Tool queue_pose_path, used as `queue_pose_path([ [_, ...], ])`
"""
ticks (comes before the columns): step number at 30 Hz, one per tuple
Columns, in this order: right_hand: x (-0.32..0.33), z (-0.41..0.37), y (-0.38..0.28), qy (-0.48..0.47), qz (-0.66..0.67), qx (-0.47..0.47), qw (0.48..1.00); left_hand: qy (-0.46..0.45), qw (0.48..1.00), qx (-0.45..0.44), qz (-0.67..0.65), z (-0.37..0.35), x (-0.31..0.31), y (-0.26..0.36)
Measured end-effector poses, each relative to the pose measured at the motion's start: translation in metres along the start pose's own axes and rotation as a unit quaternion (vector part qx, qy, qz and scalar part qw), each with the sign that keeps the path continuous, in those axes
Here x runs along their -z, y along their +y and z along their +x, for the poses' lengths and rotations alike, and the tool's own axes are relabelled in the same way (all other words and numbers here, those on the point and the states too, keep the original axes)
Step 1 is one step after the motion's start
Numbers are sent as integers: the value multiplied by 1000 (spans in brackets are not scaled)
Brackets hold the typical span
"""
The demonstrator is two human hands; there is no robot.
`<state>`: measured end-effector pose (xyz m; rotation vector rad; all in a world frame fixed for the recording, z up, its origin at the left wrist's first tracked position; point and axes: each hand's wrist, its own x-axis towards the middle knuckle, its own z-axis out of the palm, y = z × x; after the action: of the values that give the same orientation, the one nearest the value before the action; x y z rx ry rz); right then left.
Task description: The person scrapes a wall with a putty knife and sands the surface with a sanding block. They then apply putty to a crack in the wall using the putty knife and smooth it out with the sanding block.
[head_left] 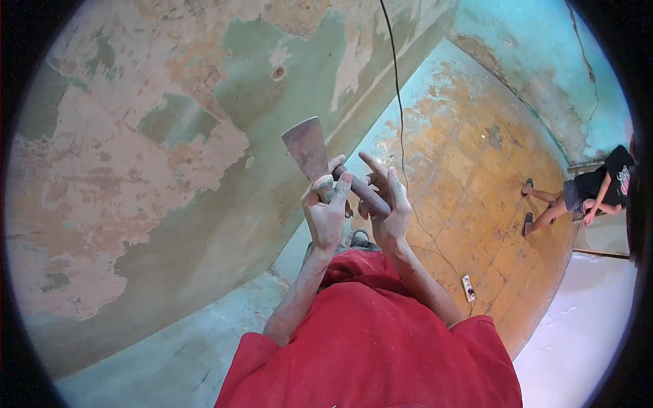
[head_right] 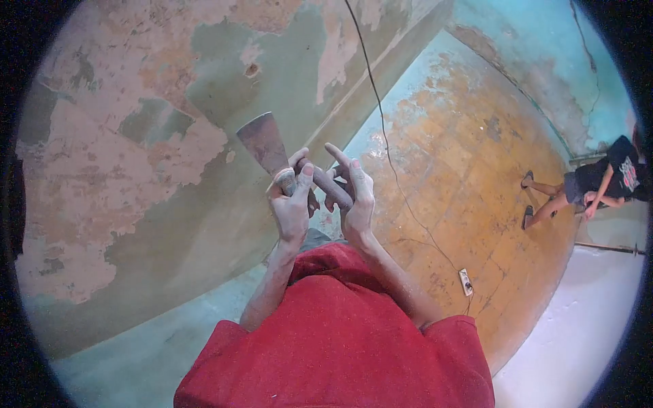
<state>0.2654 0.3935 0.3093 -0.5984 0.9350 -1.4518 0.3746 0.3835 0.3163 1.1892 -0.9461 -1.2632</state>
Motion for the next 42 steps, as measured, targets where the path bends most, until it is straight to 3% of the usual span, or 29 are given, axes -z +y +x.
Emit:
queue_pose_path([
  [3,-1,4,2,29,22,14,999,-6,1000,-13,-12,-8,-10,3],
  [9,8,11,9,-19,75,-22,997,-11,1000,11,-28,-1,-4,-8],
  [11,14,16,16,-48,-51,-72,995,-9,1000,-8,-5,7,6,-16],
  [13,14,16,24,-64,-67,-112,989,16,997,81,1,20,16,-22],
  [15,23,13,36,-117,-136,-147,973,-32,994,92,49,31,38,-49],
  [17,38,12,57,-138,-136,-164,967,-95,979,127,128,36,49,-50],
  [19,47,10,74,-156,-135,-180,962,-149,967,184,97,43,67,-67],
  [21,52,9,94,-162,-2,-280,946,-170,953,214,134,50,88,-89],
  [26,82,13,192,-107,9,-333,937,-186,933,270,149,62,129,-161],
  [27,88,19,213,-105,-9,-342,934,-164,932,241,214,64,135,-179],
  [28,96,30,233,-98,-9,-337,936,-142,928,206,275,68,143,-197],
  [30,118,53,274,-98,-174,-230,952,-119,914,216,321,63,170,-221],
  [31,131,72,311,-31,-196,-124,972,-85,911,238,325,57,183,-230],
  [33,137,126,321,86,-305,-137,939,-72,902,288,313,38,221,-254],
  [35,158,189,375,203,-355,20,912,-59,910,280,299,4,270,-298],
  [36,145,216,368,245,-365,1,898,-59,906,288,305,-12,292,-310],
  [37,131,243,357,287,-375,-20,881,-97,860,299,403,-26,312,-319],
  [38,130,271,373,302,-351,33,886,-135,801,307,496,-35,327,-327],
  [39,130,292,392,318,-325,84,887,-136,791,318,504,-40,335,-332],
  [41,121,314,403,334,-336,92,876,-80,832,299,461,-54,340,-335],
  [42,114,314,412,337,-332,79,878,-80,824,307,469,-56,343,-331],
])
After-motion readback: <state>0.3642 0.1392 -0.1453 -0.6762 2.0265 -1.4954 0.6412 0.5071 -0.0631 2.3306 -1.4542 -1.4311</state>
